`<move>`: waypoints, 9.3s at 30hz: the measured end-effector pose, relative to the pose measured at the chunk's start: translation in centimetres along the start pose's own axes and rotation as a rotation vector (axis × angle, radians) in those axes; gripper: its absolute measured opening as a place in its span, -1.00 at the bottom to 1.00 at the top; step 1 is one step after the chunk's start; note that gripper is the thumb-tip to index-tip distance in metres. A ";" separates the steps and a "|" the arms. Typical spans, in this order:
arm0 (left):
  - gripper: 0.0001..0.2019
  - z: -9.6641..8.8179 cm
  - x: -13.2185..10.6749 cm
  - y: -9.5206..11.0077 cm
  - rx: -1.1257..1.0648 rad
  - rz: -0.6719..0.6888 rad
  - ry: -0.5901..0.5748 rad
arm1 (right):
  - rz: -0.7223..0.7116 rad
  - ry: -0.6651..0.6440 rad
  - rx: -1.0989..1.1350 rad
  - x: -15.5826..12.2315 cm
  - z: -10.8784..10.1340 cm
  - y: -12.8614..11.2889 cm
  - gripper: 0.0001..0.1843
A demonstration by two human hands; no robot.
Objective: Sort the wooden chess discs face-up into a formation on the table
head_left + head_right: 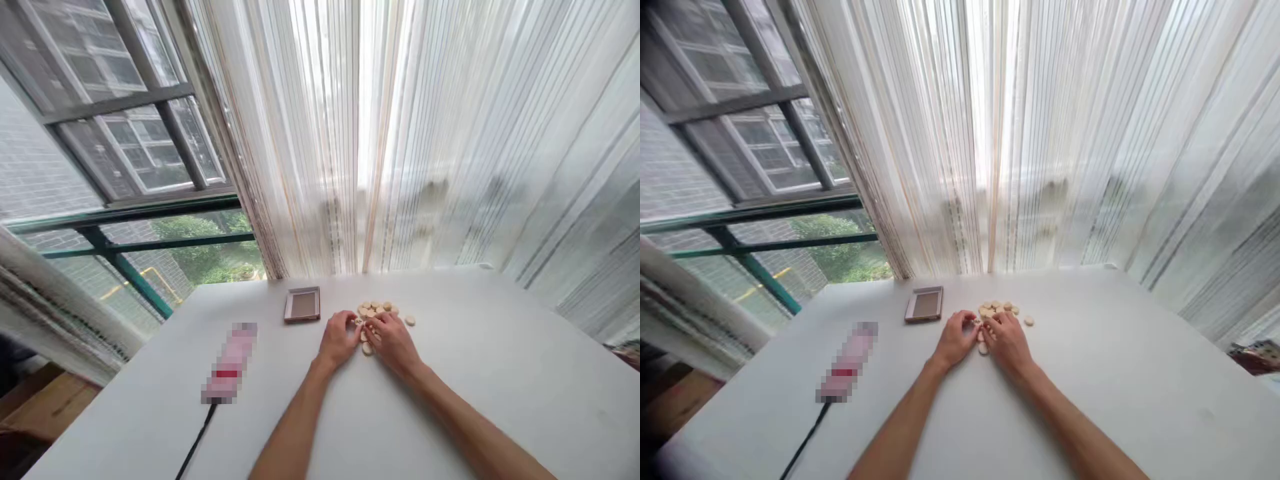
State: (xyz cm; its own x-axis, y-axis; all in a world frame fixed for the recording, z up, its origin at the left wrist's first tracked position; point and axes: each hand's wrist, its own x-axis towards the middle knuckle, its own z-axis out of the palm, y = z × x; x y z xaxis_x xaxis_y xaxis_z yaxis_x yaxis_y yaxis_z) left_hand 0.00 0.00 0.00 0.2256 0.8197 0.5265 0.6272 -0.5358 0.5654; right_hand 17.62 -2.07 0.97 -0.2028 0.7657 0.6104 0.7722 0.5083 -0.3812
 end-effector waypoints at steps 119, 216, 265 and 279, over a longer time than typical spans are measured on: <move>-0.96 -3.2 -0.5 0.6 0.179 0.022 -0.073 | 0.147 -0.023 0.034 1.0 -2.5 2.2 -0.94; -0.70 0.7 10.7 1.5 0.289 -0.050 -0.467 | -0.054 -0.169 -0.048 0.2 -2.6 4.8 -0.65; -0.54 -0.4 0.2 4.2 0.267 0.282 -0.337 | 0.150 0.168 0.011 1.1 -5.6 9.4 -0.81; -0.50 -0.2 0.1 4.3 0.323 0.231 -0.352 | 0.034 -0.065 -0.094 1.0 -3.7 8.1 -0.63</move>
State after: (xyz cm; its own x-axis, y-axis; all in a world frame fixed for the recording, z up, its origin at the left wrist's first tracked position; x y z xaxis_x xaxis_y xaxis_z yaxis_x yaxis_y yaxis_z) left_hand 2.60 -2.28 2.58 0.5867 0.7360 0.3378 0.7167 -0.6661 0.2066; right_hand 25.95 1.35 1.03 -0.2119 0.8073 0.5508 0.8317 0.4449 -0.3321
